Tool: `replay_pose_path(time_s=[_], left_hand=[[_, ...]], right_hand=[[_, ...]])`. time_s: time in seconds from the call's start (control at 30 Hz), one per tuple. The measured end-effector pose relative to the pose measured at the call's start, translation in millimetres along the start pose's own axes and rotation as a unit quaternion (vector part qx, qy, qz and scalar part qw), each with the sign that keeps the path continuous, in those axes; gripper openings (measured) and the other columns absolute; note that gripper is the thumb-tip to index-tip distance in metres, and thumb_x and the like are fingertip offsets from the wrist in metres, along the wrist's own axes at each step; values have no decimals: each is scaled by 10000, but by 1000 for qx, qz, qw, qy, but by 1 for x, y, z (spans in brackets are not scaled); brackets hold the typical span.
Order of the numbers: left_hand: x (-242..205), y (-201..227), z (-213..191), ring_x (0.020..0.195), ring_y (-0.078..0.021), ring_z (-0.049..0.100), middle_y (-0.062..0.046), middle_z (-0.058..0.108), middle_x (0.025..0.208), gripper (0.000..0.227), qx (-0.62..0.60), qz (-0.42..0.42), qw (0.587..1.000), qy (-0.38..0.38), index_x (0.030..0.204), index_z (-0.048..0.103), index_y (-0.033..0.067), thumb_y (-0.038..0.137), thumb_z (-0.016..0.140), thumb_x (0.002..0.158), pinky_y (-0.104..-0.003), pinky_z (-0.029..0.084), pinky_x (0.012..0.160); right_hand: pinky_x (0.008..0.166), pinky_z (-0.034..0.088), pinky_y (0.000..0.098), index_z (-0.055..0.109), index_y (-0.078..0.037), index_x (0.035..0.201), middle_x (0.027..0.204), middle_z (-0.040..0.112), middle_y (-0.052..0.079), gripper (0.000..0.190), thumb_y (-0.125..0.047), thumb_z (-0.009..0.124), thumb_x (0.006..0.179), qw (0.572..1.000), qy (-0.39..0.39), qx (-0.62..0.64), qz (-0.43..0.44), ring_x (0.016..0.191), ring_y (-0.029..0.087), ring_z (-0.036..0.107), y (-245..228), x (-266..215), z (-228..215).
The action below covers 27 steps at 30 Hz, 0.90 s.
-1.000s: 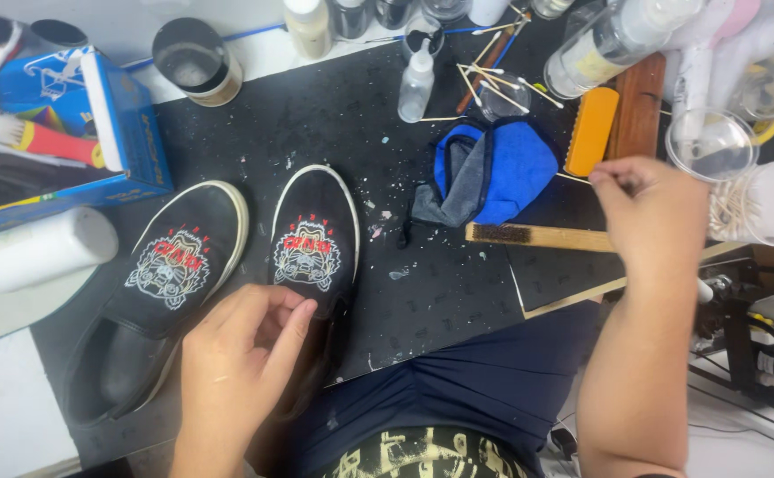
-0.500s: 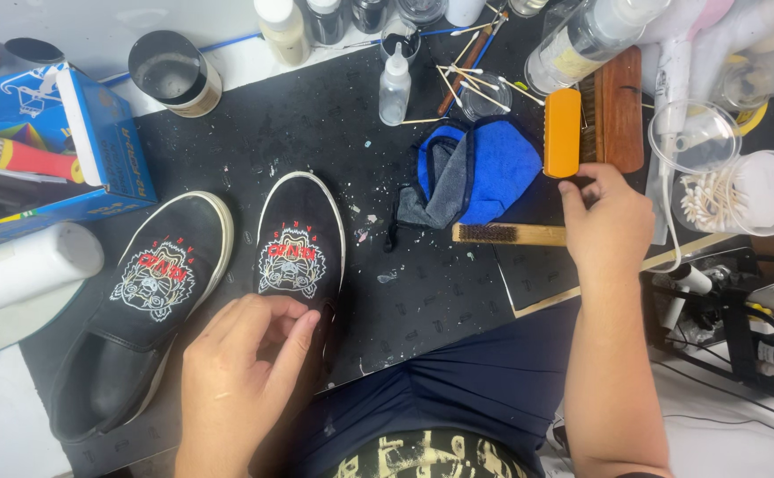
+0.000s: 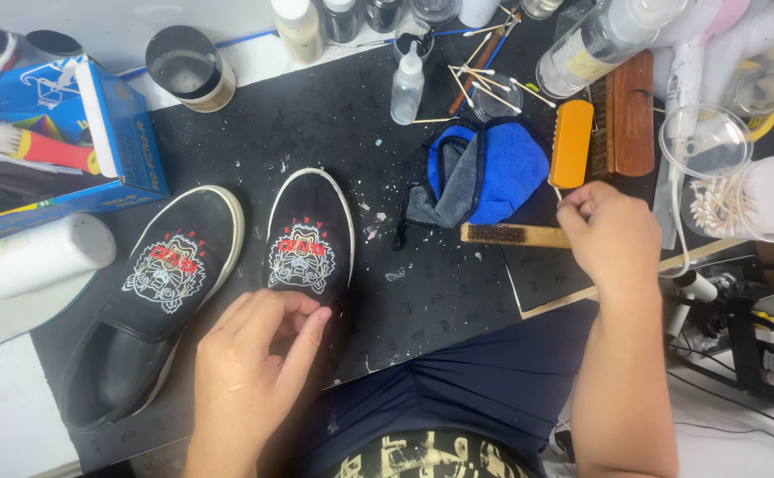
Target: The person paints the white rubber sole of a black slip-on shoe using a cotton swab dipped in white paint. They hold the shoe with one hand and carefully apply the paint along the edge of the sole with the other hand, repeatedly dipping the swab into a small bottle to reload the paint.
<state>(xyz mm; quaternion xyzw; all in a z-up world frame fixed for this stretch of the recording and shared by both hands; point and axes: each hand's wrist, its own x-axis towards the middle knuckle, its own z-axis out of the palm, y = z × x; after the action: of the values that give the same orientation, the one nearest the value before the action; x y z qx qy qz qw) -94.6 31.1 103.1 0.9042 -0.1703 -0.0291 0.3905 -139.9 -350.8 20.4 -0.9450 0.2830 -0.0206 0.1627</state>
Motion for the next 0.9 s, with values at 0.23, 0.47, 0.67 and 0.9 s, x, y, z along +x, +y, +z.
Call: replay_pose_path(time_s=[0.23, 0.47, 0.67, 0.9], left_hand=[[11, -3, 1, 756, -189, 688, -58, 714, 843, 113, -54, 37, 998, -8, 943, 721, 55, 116, 767, 861, -310, 530, 672], [52, 5, 26, 696, -90, 665, -17, 752, 885, 322, -243, -56, 945, -211, 1187, 754, 98, 211, 736, 887, -257, 544, 654], [62, -1, 33, 934, -119, 687, -63, 733, 1013, 233, -344, -23, 930, -126, 1181, 766, 46, 135, 703, 975, -261, 556, 859], [63, -6, 27, 954, -114, 744, -71, 767, 1041, 156, -371, -26, 921, -114, 1079, 764, 6, 98, 700, 972, -259, 592, 854]], right_hand=[[490, 450, 351, 743, -28, 998, 705, 629, 71, 115, -119, 675, 979, 957, -173, 210, 105, 584, 153, 545, 0, -20, -24], [747, 460, 202, 662, -12, 1055, 943, 662, -1, 54, -13, 646, 1003, 778, -290, 553, -61, 846, 42, 583, -89, -57, 12], [865, 476, 209, 642, -10, 1081, 1034, 703, 29, 50, -5, 622, 1036, 738, -237, 619, -124, 951, 46, 609, -145, -61, 26], [829, 484, 199, 647, -8, 1081, 995, 713, 9, 61, -15, 623, 1026, 775, -248, 560, -158, 917, 34, 612, -150, -58, 28]])
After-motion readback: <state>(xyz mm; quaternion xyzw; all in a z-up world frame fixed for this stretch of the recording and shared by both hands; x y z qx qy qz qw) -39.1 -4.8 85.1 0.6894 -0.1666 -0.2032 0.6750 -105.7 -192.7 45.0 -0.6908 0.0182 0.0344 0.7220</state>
